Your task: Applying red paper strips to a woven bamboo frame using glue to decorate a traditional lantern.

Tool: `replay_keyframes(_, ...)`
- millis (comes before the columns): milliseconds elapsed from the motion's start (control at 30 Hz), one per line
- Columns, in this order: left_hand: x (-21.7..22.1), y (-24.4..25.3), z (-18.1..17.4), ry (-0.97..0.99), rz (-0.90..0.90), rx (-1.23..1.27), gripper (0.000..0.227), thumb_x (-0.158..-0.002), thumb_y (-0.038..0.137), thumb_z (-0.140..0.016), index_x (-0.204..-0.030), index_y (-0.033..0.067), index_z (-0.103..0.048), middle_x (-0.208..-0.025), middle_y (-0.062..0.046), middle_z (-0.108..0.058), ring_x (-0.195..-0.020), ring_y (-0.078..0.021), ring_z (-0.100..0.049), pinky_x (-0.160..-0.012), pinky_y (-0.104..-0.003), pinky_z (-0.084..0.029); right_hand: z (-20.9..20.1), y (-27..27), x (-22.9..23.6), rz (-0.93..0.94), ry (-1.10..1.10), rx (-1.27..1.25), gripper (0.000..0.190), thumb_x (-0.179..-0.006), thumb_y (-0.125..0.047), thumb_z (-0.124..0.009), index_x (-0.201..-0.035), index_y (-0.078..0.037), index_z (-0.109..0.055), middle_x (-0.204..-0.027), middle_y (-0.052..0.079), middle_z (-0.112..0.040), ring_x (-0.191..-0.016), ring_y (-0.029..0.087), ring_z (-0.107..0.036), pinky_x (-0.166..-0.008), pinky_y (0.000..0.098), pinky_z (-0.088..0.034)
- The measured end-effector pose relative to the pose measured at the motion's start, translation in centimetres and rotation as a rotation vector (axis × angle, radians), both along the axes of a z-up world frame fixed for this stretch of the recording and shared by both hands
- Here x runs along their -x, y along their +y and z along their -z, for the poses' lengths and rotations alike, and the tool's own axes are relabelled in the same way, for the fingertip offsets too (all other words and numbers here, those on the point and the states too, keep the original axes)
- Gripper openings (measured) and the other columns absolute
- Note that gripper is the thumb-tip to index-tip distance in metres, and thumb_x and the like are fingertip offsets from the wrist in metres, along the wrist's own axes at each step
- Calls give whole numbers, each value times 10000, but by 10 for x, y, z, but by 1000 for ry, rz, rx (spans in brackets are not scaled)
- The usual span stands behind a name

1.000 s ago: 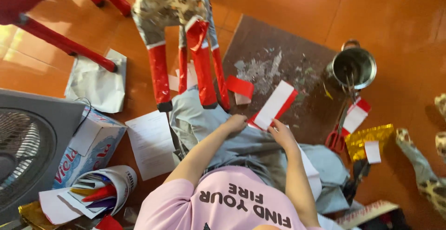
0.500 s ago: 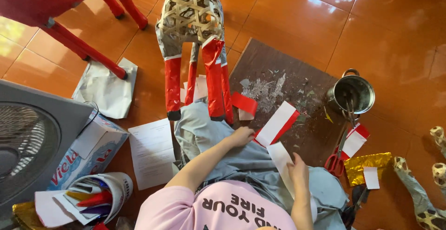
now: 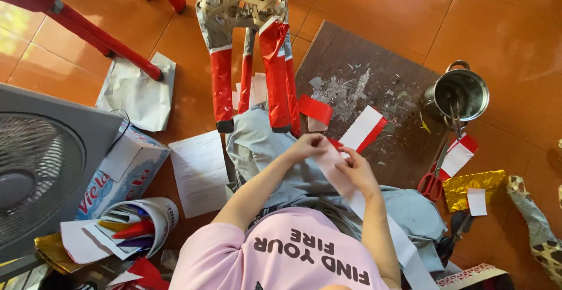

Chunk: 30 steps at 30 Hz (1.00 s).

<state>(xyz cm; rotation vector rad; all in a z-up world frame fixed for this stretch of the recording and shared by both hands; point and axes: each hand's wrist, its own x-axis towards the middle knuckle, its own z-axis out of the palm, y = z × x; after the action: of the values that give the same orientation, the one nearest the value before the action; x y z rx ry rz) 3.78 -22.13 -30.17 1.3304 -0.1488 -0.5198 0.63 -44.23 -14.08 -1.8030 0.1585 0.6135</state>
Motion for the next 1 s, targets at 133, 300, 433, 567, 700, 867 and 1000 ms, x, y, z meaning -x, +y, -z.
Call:
replay_keyframes(133, -17, 22, -7, 101, -301, -9, 384, -910, 93, -742, -1277, 42, -642, -1066, 37, -684, -946, -67, -615, -846, -265, -531, 5, -37, 11, -80, 85, -94, 590, -833, -27, -742, -1397, -80, -576, -919, 31, -717, -829, 113, -670, -739, 272, -532)
replay_keyframes(300, -26, 35, -28, 276, -376, 77, 450, -919, 61, -678, -1345, 49, -533, -1057, 16, -682, -921, -83, -638, -780, -249, -525, -40, -72, 7, 51, 78, -135, 645, -864, 0, -734, -1474, -81, -540, -878, 57, -710, -837, 110, -673, -767, 236, -520)
replay_keyframes(433, -27, 21, -37, 124, -307, 109, 541, -891, 19, -695, -1405, 79, -535, -914, 5, -570, -760, -106, -515, -630, -265, -422, -113, -59, -29, 103, -88, -314, 644, -875, -6, -706, -1496, -52, -544, -917, 27, -697, -818, 96, -661, -719, 234, -524)
replay_keyframes(567, -30, 18, -95, 63, -173, 8, 433, -900, 51, -679, -1327, 86, -615, -897, 40, -572, -804, -67, -534, -700, -242, -463, -164, -30, -72, 73, -235, -466, 541, -935, -29, -714, -1452, -30, -553, -938, 40, -725, -831, 90, -681, -756, 220, -545)
replay_keyframes(700, -40, 17, -116, -9, -85, 74, 200, -1009, 159, -684, -1160, 30, -680, -1005, 35, -663, -931, -55, -594, -836, -233, -505, -214, -6, -109, 48, -304, -520, 514, -950, -18, -723, -1437, -17, -557, -957, 37, -734, -820, 85, -681, -750, 211, -543)
replay_keyframes(867, -54, 13, -113, 40, -102, 143, 197, -1024, 213, -677, -1130, 47, -685, -998, 38, -649, -907, -47, -580, -794, -223, -499, -267, 11, -145, -104, -452, -499, 512, -989, -18, -759, -1456, -9, -548, -862, 40, -697, -759, 70, -647, -729, 178, -495)
replay_keyframes(1000, -66, 4, -156, -6, -226, 223, 149, -1004, 216, -658, -1061, 77, -659, -1044, 76, -646, -894, -36, -592, -756, -222, -512, -306, 21, -163, 1, -516, -636, 417, -991, -16, -781, -1362, -19, -591, -1122, 28, -709, -786, 98, -658, -746, 245, -559)
